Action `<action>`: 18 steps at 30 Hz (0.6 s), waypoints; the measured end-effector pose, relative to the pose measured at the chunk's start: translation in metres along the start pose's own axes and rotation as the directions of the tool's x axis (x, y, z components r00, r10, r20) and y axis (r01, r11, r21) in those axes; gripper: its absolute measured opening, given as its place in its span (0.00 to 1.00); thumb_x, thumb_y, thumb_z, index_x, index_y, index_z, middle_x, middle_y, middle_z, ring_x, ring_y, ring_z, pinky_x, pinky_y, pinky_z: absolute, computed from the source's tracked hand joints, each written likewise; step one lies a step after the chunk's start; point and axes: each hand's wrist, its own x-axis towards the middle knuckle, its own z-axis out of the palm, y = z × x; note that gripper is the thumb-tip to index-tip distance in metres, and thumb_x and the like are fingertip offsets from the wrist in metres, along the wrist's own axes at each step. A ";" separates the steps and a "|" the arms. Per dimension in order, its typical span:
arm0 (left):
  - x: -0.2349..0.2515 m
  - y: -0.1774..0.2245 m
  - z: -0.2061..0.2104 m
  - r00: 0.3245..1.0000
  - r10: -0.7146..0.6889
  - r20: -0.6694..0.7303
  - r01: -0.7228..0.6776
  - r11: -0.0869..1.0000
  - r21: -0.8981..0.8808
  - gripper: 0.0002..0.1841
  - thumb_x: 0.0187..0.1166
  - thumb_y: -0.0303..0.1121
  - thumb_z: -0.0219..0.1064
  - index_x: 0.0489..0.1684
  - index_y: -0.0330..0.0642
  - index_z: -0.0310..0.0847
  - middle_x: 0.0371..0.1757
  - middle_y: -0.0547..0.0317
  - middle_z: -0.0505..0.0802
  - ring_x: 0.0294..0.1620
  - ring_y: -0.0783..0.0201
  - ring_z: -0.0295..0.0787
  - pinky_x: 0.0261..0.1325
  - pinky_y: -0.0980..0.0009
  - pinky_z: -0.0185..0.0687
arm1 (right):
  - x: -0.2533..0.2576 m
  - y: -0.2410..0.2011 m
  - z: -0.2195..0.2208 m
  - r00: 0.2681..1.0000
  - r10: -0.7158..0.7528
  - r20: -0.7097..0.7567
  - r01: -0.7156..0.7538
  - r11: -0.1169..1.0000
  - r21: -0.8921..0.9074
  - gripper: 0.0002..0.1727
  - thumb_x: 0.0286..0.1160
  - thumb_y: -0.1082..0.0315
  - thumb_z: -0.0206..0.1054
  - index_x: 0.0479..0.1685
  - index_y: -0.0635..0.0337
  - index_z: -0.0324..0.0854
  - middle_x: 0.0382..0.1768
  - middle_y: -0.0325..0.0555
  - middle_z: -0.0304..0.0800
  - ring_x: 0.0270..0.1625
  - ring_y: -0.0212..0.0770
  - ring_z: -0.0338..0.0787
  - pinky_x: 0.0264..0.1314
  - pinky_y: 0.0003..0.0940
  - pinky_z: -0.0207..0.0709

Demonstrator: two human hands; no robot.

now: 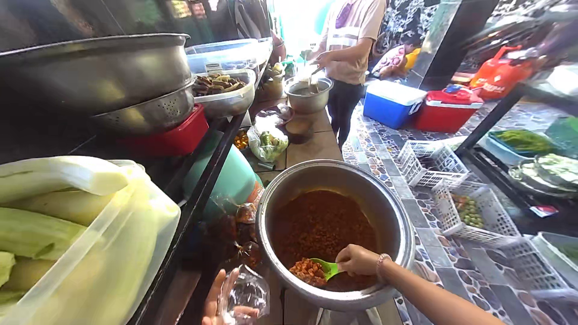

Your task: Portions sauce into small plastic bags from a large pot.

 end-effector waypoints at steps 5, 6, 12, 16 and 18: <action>0.075 0.014 0.033 0.990 0.109 0.090 -0.122 0.979 0.165 0.51 0.79 0.73 0.43 0.90 0.36 0.51 0.84 0.52 0.75 0.57 0.60 0.92 0.50 0.61 0.91 | -0.009 -0.011 -0.011 0.994 -0.099 -0.053 0.110 0.948 0.299 0.19 0.84 0.56 0.68 0.63 0.59 0.85 0.34 0.41 0.90 0.31 0.30 0.85 0.41 0.31 0.81; 0.090 0.014 0.039 0.994 0.077 0.074 -0.095 0.953 0.288 0.53 0.78 0.76 0.40 0.89 0.33 0.54 0.83 0.51 0.76 0.60 0.61 0.90 0.53 0.62 0.91 | -0.009 -0.010 -0.012 0.985 -0.125 -0.116 0.158 0.928 0.337 0.18 0.83 0.56 0.68 0.61 0.59 0.86 0.33 0.40 0.90 0.30 0.30 0.85 0.40 0.30 0.81; 0.176 -0.033 0.066 0.966 -0.259 0.012 0.197 0.764 0.615 0.36 0.90 0.58 0.40 0.88 0.43 0.62 0.87 0.50 0.71 0.81 0.57 0.75 0.72 0.54 0.80 | -0.046 -0.045 -0.077 0.900 -0.162 -0.404 0.240 0.959 0.151 0.20 0.87 0.56 0.59 0.63 0.60 0.85 0.45 0.52 0.92 0.45 0.44 0.89 0.55 0.48 0.81; 0.179 -0.054 0.101 0.957 -0.287 0.045 0.246 0.884 0.397 0.41 0.86 0.66 0.27 0.96 0.52 0.46 0.92 0.49 0.62 0.78 0.55 0.78 0.64 0.55 0.84 | -0.077 -0.071 -0.103 0.924 -0.112 -0.365 0.107 0.994 -0.034 0.20 0.82 0.57 0.62 0.65 0.56 0.87 0.56 0.57 0.91 0.60 0.57 0.88 0.65 0.66 0.75; 0.177 -0.054 0.116 0.947 -0.301 0.109 0.261 0.924 0.281 0.45 0.82 0.72 0.24 0.97 0.56 0.39 0.93 0.52 0.60 0.75 0.56 0.81 0.61 0.55 0.86 | -0.085 -0.084 -0.106 0.937 -0.075 -0.342 0.022 0.988 -0.155 0.19 0.80 0.56 0.63 0.62 0.55 0.88 0.58 0.59 0.91 0.63 0.62 0.87 0.64 0.73 0.74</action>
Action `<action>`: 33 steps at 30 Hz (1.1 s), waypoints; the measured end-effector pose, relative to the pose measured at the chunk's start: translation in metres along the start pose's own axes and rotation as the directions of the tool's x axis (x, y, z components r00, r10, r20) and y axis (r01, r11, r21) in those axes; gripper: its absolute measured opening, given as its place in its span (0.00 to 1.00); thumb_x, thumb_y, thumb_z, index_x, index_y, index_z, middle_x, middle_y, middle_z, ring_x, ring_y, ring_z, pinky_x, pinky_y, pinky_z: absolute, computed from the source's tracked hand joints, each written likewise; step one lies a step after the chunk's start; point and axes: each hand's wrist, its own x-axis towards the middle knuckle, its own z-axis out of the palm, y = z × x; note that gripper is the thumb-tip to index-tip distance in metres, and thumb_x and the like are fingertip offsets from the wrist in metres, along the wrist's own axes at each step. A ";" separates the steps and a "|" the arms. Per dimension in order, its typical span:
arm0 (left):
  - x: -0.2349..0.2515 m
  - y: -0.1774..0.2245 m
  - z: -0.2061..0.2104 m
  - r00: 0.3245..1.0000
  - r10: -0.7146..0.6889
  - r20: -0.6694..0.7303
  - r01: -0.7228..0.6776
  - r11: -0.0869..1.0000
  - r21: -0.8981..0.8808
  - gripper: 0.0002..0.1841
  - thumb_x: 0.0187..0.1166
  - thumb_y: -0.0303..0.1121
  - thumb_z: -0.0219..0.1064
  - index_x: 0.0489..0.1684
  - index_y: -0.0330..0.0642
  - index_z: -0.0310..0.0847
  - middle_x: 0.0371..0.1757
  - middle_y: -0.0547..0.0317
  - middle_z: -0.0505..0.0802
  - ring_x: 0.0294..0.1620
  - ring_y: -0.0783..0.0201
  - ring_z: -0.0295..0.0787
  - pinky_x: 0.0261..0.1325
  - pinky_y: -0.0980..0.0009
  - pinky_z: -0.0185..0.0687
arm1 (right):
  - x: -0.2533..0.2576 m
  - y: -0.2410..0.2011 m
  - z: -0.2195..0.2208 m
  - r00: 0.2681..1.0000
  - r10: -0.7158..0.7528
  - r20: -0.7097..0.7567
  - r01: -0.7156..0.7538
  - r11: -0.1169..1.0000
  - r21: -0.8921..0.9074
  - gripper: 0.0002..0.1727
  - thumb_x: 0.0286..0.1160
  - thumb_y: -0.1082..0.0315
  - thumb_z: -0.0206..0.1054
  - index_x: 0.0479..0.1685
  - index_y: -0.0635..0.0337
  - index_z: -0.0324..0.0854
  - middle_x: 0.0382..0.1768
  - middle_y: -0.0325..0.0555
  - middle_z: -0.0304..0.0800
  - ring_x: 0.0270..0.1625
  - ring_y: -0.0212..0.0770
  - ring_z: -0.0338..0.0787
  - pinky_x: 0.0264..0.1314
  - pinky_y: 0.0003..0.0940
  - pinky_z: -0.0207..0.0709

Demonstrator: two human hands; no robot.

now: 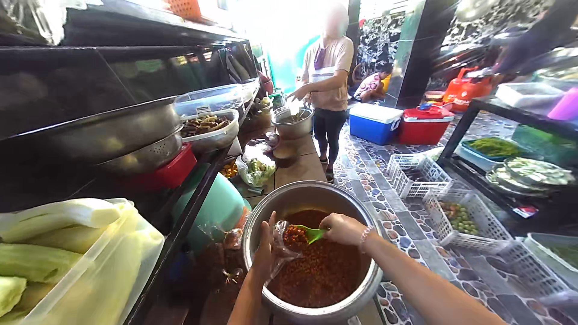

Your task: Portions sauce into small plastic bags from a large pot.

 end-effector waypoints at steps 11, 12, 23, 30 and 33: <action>-0.013 0.014 0.005 0.974 -0.068 -0.218 -0.029 0.911 -0.411 0.36 0.89 0.62 0.22 0.83 0.53 0.61 0.58 0.52 0.91 0.46 0.55 0.92 0.41 0.56 0.89 | -0.048 -0.089 0.035 0.803 -0.391 -0.450 0.116 0.843 -0.526 0.09 0.73 0.78 0.65 0.44 0.64 0.91 0.44 0.55 0.94 0.54 0.55 0.90 0.69 0.58 0.71; -0.018 0.017 -0.001 0.969 -0.078 -0.236 -0.033 0.901 -0.433 0.36 0.89 0.61 0.21 0.82 0.53 0.63 0.57 0.53 0.91 0.45 0.56 0.92 0.41 0.57 0.89 | -0.052 -0.083 0.029 0.701 -0.433 -0.566 0.090 0.842 -0.532 0.05 0.66 0.76 0.72 0.36 0.60 0.92 0.36 0.49 0.93 0.47 0.51 0.92 0.61 0.56 0.76; -0.033 0.011 -0.066 0.976 0.215 -0.024 -0.209 0.910 -0.358 0.42 0.75 0.77 0.47 0.78 0.57 0.77 0.79 0.55 0.83 0.75 0.54 0.82 0.59 0.59 0.89 | 0.038 0.044 0.117 0.926 -0.016 0.377 0.152 0.930 -0.334 0.17 0.76 0.77 0.64 0.62 0.65 0.86 0.60 0.67 0.89 0.70 0.71 0.83 0.80 0.77 0.57; -0.022 0.000 -0.081 0.955 0.297 0.026 -0.274 0.909 -0.315 0.44 0.75 0.78 0.42 0.83 0.62 0.73 0.81 0.55 0.81 0.68 0.58 0.87 0.49 0.68 0.90 | 0.052 0.072 0.114 0.770 -0.051 0.636 -0.155 0.952 0.264 0.14 0.81 0.67 0.67 0.61 0.58 0.88 0.35 0.44 0.91 0.33 0.33 0.84 0.44 0.35 0.79; -0.016 0.003 -0.081 0.958 0.285 0.008 -0.271 0.920 -0.282 0.46 0.72 0.79 0.46 0.84 0.59 0.72 0.80 0.56 0.82 0.70 0.57 0.86 0.55 0.65 0.89 | 0.045 0.061 0.098 0.813 -0.141 0.564 -0.141 0.893 0.427 0.14 0.82 0.69 0.66 0.61 0.62 0.86 0.38 0.45 0.90 0.35 0.32 0.84 0.46 0.34 0.80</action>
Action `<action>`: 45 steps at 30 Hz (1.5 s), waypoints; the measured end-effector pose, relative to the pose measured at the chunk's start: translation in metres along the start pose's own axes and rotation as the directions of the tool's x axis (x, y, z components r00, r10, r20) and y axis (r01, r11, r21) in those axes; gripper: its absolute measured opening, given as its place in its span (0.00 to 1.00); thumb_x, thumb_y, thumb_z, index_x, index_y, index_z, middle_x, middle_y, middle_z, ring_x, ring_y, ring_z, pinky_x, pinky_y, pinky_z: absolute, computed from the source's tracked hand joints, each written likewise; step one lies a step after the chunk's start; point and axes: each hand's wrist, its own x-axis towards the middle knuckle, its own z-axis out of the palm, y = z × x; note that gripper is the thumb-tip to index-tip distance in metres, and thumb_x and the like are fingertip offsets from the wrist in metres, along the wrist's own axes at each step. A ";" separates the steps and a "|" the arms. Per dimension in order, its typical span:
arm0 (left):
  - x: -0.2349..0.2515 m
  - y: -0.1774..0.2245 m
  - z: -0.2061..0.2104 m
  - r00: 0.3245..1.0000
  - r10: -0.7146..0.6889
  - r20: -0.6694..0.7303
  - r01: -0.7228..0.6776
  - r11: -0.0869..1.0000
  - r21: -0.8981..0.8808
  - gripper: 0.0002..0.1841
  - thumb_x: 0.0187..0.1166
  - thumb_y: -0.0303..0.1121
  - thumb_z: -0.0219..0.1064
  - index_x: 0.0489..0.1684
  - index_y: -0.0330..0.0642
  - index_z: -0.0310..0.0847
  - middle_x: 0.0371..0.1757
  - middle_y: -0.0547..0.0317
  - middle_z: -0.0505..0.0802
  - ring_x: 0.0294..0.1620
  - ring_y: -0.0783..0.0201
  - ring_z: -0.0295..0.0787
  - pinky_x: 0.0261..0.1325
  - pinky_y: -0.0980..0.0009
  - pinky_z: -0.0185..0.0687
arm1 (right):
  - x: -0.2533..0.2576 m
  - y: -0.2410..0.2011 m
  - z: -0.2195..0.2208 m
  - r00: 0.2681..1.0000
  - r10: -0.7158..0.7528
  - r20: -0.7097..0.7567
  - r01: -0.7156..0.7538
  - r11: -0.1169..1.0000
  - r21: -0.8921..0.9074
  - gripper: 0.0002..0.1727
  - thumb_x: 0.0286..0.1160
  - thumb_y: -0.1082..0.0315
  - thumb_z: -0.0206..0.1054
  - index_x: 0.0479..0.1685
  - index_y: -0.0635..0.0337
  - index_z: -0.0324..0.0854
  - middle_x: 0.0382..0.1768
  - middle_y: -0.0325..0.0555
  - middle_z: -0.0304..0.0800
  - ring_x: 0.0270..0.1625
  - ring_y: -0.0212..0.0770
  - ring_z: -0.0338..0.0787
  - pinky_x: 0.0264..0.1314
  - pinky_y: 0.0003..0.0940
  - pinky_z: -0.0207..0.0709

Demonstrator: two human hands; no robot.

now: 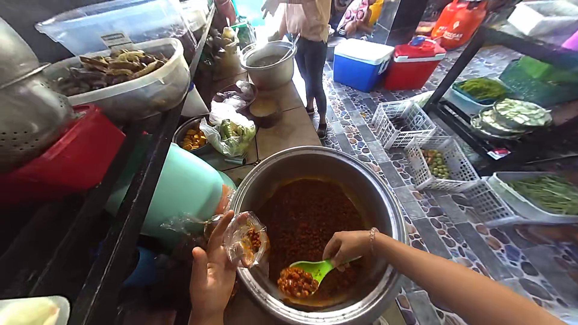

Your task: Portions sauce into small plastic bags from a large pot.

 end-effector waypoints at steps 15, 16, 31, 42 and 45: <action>0.024 -0.039 0.059 0.994 -0.008 -0.112 0.040 0.957 0.288 0.61 0.63 0.88 0.35 0.97 0.55 0.41 0.93 0.60 0.62 0.85 0.63 0.70 0.73 0.59 0.79 | -0.107 -0.194 0.001 0.759 -0.161 -0.631 -0.350 0.716 -0.604 0.11 0.78 0.65 0.66 0.50 0.58 0.91 0.46 0.55 0.94 0.54 0.59 0.91 0.54 0.67 0.78; 0.024 -0.038 0.066 0.994 -0.013 -0.108 0.041 0.965 0.259 0.61 0.62 0.88 0.35 0.97 0.56 0.41 0.93 0.60 0.62 0.84 0.62 0.71 0.73 0.58 0.79 | -0.100 -0.200 0.012 0.761 -0.189 -0.621 -0.362 0.670 -0.648 0.10 0.76 0.67 0.67 0.47 0.60 0.90 0.46 0.55 0.94 0.54 0.59 0.91 0.56 0.66 0.77; 0.027 -0.007 0.067 0.957 -0.061 -0.284 0.072 0.997 0.029 0.38 0.89 0.60 0.17 0.93 0.54 0.49 0.80 0.56 0.77 0.52 0.62 0.91 0.47 0.65 0.89 | -0.098 -0.137 0.025 0.729 -0.098 -0.677 -0.562 0.478 -0.675 0.09 0.77 0.73 0.64 0.44 0.63 0.91 0.47 0.56 0.94 0.56 0.59 0.90 0.66 0.63 0.71; 0.020 0.003 0.042 0.999 -0.005 -0.035 0.009 0.992 0.125 0.44 0.78 0.77 0.34 0.91 0.65 0.59 0.78 0.62 0.84 0.68 0.60 0.88 0.53 0.67 0.90 | 0.000 0.003 0.011 0.969 0.103 -0.224 -0.233 0.683 -0.693 0.16 0.80 0.67 0.63 0.61 0.54 0.90 0.61 0.58 0.91 0.71 0.64 0.83 0.80 0.73 0.58; 0.021 0.001 0.035 0.998 0.009 -0.070 0.002 0.989 0.146 0.47 0.78 0.77 0.36 0.92 0.59 0.55 0.76 0.59 0.86 0.61 0.61 0.92 0.47 0.69 0.91 | 0.001 0.015 -0.010 0.955 0.121 -0.271 -0.253 0.808 -0.532 0.17 0.80 0.65 0.64 0.62 0.55 0.90 0.57 0.59 0.93 0.66 0.64 0.86 0.75 0.74 0.63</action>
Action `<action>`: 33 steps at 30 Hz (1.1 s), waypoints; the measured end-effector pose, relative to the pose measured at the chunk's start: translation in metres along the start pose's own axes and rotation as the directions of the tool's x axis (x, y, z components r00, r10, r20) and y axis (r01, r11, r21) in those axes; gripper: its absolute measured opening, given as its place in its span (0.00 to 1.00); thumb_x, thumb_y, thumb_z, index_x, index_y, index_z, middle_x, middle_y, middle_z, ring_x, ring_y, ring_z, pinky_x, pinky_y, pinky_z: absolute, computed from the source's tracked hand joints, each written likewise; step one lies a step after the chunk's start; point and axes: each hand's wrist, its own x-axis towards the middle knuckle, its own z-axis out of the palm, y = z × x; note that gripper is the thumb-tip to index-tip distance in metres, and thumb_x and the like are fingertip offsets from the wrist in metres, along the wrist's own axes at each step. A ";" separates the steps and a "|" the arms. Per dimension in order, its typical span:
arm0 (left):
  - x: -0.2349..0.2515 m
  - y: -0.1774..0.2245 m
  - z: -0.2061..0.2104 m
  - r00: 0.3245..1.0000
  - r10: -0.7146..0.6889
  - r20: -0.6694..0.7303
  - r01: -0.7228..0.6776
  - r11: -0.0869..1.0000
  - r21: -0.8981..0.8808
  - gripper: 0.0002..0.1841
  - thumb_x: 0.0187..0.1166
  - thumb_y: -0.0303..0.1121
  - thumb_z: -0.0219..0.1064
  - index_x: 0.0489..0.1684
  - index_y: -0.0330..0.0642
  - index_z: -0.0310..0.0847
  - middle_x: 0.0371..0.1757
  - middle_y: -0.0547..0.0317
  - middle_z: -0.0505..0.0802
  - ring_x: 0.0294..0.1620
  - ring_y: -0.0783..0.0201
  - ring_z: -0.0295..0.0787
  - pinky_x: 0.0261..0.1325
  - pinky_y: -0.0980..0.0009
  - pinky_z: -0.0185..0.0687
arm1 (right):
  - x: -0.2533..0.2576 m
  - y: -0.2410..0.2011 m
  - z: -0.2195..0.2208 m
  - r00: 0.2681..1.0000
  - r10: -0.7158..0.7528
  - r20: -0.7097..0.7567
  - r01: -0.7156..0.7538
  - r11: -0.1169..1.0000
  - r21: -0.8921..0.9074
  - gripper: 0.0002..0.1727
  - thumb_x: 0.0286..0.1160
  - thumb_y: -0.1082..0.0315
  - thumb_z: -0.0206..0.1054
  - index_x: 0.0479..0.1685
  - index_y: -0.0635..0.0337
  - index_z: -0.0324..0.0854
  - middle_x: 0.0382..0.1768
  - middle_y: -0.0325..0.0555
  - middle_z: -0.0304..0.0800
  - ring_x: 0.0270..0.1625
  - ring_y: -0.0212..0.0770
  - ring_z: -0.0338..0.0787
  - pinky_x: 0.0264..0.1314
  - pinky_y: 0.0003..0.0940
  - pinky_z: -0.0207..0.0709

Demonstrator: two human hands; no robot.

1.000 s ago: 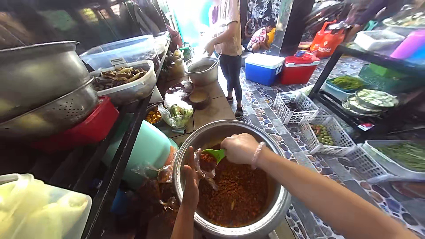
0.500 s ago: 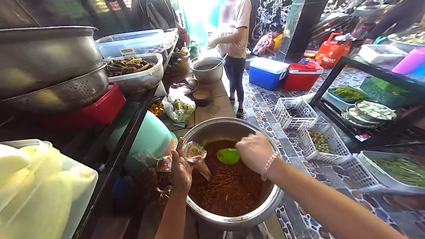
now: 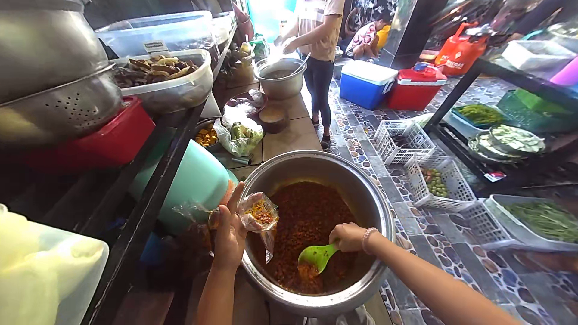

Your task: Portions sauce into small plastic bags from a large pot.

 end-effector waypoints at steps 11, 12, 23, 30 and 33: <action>0.005 -0.002 0.004 0.989 0.022 -0.145 -0.026 0.999 -0.025 0.41 0.82 0.72 0.35 0.90 0.60 0.59 0.75 0.63 0.86 0.59 0.66 0.91 0.50 0.72 0.89 | -0.008 0.004 -0.029 0.967 0.143 -0.210 -0.140 0.990 0.028 0.18 0.81 0.61 0.60 0.63 0.53 0.87 0.60 0.57 0.91 0.68 0.62 0.85 0.75 0.71 0.65; 0.004 -0.001 0.005 0.989 0.030 -0.145 -0.033 0.999 -0.024 0.40 0.83 0.72 0.34 0.90 0.60 0.60 0.75 0.64 0.86 0.58 0.66 0.92 0.49 0.72 0.89 | -0.009 0.004 -0.030 0.965 0.150 -0.216 -0.144 0.989 0.042 0.18 0.81 0.61 0.60 0.63 0.53 0.87 0.60 0.57 0.91 0.69 0.62 0.85 0.75 0.71 0.65; -0.006 -0.015 0.013 0.978 0.028 -0.208 -0.020 0.999 0.042 0.46 0.80 0.75 0.33 0.97 0.60 0.39 0.89 0.63 0.69 0.76 0.64 0.80 0.64 0.63 0.86 | -0.080 -0.048 -0.082 0.781 0.051 -0.622 0.120 0.966 0.230 0.14 0.85 0.62 0.63 0.60 0.56 0.90 0.51 0.53 0.94 0.56 0.53 0.91 0.65 0.62 0.79; 0.000 -0.035 0.034 0.949 0.091 -0.301 -0.120 0.990 -0.080 0.51 0.77 0.78 0.34 0.96 0.62 0.18 0.94 0.55 0.57 0.73 0.58 0.83 0.59 0.58 0.90 | -0.110 -0.127 -0.084 0.508 -0.125 -0.852 0.020 0.991 -0.133 0.13 0.80 0.69 0.64 0.58 0.55 0.90 0.49 0.49 0.95 0.55 0.51 0.91 0.60 0.53 0.79; 0.000 -0.033 0.040 0.943 0.087 -0.322 -0.127 0.986 -0.104 0.47 0.81 0.74 0.32 0.96 0.61 0.18 0.94 0.57 0.59 0.73 0.59 0.83 0.60 0.60 0.89 | -0.100 -0.128 -0.071 0.432 -0.184 -0.883 -0.017 0.977 -0.212 0.12 0.76 0.70 0.67 0.54 0.52 0.91 0.42 0.44 0.95 0.49 0.47 0.92 0.53 0.47 0.81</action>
